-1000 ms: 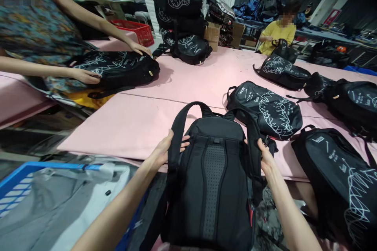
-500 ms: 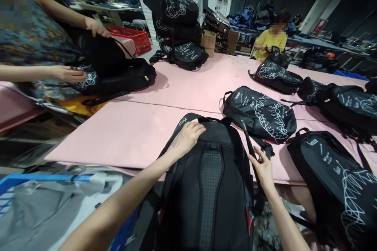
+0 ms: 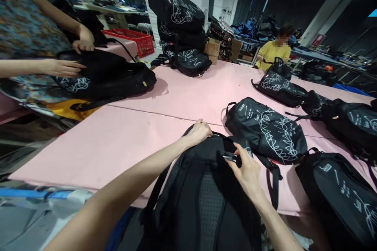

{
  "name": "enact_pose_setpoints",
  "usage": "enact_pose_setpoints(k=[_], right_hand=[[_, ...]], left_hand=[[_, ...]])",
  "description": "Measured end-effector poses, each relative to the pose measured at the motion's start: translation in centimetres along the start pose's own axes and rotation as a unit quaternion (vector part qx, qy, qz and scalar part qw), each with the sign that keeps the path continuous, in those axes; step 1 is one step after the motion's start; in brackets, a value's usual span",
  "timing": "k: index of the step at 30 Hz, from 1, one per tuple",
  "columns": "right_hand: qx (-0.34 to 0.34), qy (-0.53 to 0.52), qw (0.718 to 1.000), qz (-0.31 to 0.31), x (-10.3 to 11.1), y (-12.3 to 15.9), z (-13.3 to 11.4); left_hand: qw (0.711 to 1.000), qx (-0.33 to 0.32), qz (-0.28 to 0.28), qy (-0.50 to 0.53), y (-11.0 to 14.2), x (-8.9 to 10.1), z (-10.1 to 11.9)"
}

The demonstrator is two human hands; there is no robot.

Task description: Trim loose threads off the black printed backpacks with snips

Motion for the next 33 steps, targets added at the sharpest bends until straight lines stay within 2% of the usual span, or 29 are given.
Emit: enact_pose_setpoints(k=[4,10,18,27,33], right_hand=[[-0.014,0.08,0.996,-0.02,-0.8,-2.1,0.9],[-0.033,0.208,0.976,-0.06,-1.7,-5.0,1.6],[-0.006,0.259,0.964,-0.064,-2.9,-6.0,1.3],[0.021,0.275,0.956,-0.097,-3.9,-6.6,1.2],[0.011,0.271,0.954,-0.126,-4.0,-7.3,0.8]], left_hand=[[0.999,-0.008,-0.015,-0.048,-0.6,-0.5,0.0],[0.996,-0.026,-0.039,-0.081,-1.7,-0.5,1.0],[0.993,-0.063,-0.071,-0.068,-1.6,-0.4,1.4],[0.996,0.011,-0.079,0.039,-1.1,-1.0,-1.3],[0.989,0.048,-0.073,0.122,-0.7,-1.0,-1.8]])
Point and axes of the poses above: each hand's wrist, its own y-axis away from the middle knuckle, its own x-axis out of the back of the hand, z = x × y, the point moved 3 cm from there along -y, towards the middle knuckle, and after that the axes turned 2 degrees about y, right-handed, at the moved point
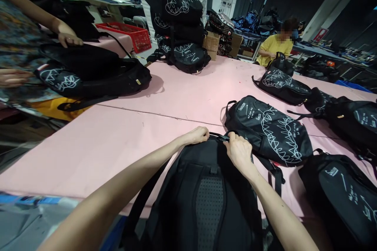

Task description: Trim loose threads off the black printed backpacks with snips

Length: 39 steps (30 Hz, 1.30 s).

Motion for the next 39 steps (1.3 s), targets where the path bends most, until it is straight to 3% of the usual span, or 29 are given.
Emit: enact_pose_setpoints(k=[4,11,28,39], right_hand=[[0.018,-0.014,1.0,0.001,0.2,-1.2,-0.7],[0.016,-0.065,0.995,-0.073,-1.4,-3.2,-1.9],[0.024,-0.058,0.991,-0.118,-1.6,-4.6,-2.7],[0.003,-0.085,0.987,-0.133,-1.5,-4.6,-2.4]], left_hand=[[0.999,0.007,0.017,0.028,0.4,0.0,0.1],[0.998,0.016,0.061,0.028,1.2,0.0,0.5],[0.996,0.012,0.086,0.037,1.4,-0.4,0.1],[0.98,0.035,0.135,0.139,1.4,-0.3,-0.3]])
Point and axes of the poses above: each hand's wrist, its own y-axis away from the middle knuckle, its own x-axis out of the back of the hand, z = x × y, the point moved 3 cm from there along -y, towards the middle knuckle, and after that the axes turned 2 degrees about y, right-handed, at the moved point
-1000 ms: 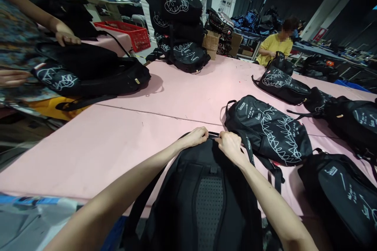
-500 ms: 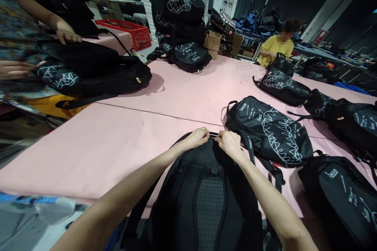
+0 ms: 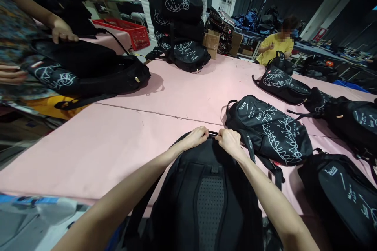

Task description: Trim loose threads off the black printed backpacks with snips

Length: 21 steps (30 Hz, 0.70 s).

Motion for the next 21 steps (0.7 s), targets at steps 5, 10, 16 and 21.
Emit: enact_pose_setpoints(k=[5,10,16,21], right_hand=[[0.005,-0.116,0.993,0.028,-0.4,-0.3,0.6],[0.016,-0.548,0.835,0.051,0.5,0.9,2.7],[0.021,-0.757,0.65,0.063,2.9,5.7,6.2],[-0.021,-0.713,0.687,0.138,3.1,8.9,10.1]], left_hand=[[0.991,0.046,0.074,0.097,-0.5,1.2,-1.2],[0.981,0.034,0.095,0.166,1.7,1.9,1.6],[0.985,-0.125,-0.066,-0.095,5.9,-4.6,7.2],[0.981,-0.068,-0.099,-0.154,4.6,-11.0,7.7]])
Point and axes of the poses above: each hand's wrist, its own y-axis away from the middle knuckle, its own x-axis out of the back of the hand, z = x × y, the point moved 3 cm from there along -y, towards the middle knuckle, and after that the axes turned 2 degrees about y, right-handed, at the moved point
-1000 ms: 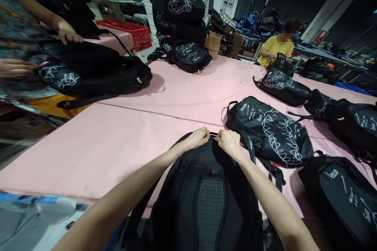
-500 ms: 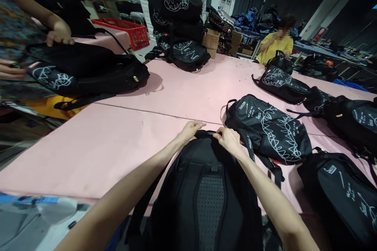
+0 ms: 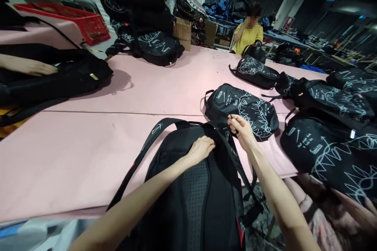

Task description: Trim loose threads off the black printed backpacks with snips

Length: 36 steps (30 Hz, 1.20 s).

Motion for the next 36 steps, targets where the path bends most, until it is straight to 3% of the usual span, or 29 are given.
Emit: enact_pose_setpoints(k=[3,6,8,12,16,21,25,28,32,36], right_hand=[[-0.002,0.106,0.993,0.049,3.0,2.5,1.6],[-0.036,0.218,0.975,0.033,4.4,7.0,5.1],[-0.076,0.256,0.964,0.013,3.9,10.7,7.8],[-0.094,0.29,0.95,-0.074,0.3,16.5,11.5],[-0.077,0.301,0.947,-0.087,-1.4,18.0,11.5],[-0.059,0.33,0.938,-0.087,-0.9,18.1,10.9],[-0.065,0.32,0.942,-0.079,-0.4,18.2,11.6],[-0.078,0.255,0.963,-0.039,1.4,18.0,12.1],[-0.097,0.158,0.977,0.103,7.1,18.1,13.0],[-0.142,0.153,0.958,0.198,11.3,19.7,15.1]], left_hand=[[0.999,0.041,0.008,-0.003,-1.4,-1.6,0.3],[0.998,0.066,0.012,0.006,-0.5,-2.1,0.2],[0.995,0.09,0.033,0.011,1.1,-2.0,-0.2],[0.99,0.119,0.071,0.02,4.0,-1.5,-1.1],[0.988,0.131,0.077,0.032,4.7,-1.5,-1.4],[0.987,0.13,0.082,0.049,4.8,-1.6,-0.6],[0.987,0.12,0.087,0.068,6.7,-1.1,0.2],[0.98,0.143,0.107,0.089,10.9,0.2,-0.1],[0.949,0.249,0.143,0.133,20.8,3.5,-1.0],[0.876,0.364,0.145,0.282,30.7,7.2,-1.4]])
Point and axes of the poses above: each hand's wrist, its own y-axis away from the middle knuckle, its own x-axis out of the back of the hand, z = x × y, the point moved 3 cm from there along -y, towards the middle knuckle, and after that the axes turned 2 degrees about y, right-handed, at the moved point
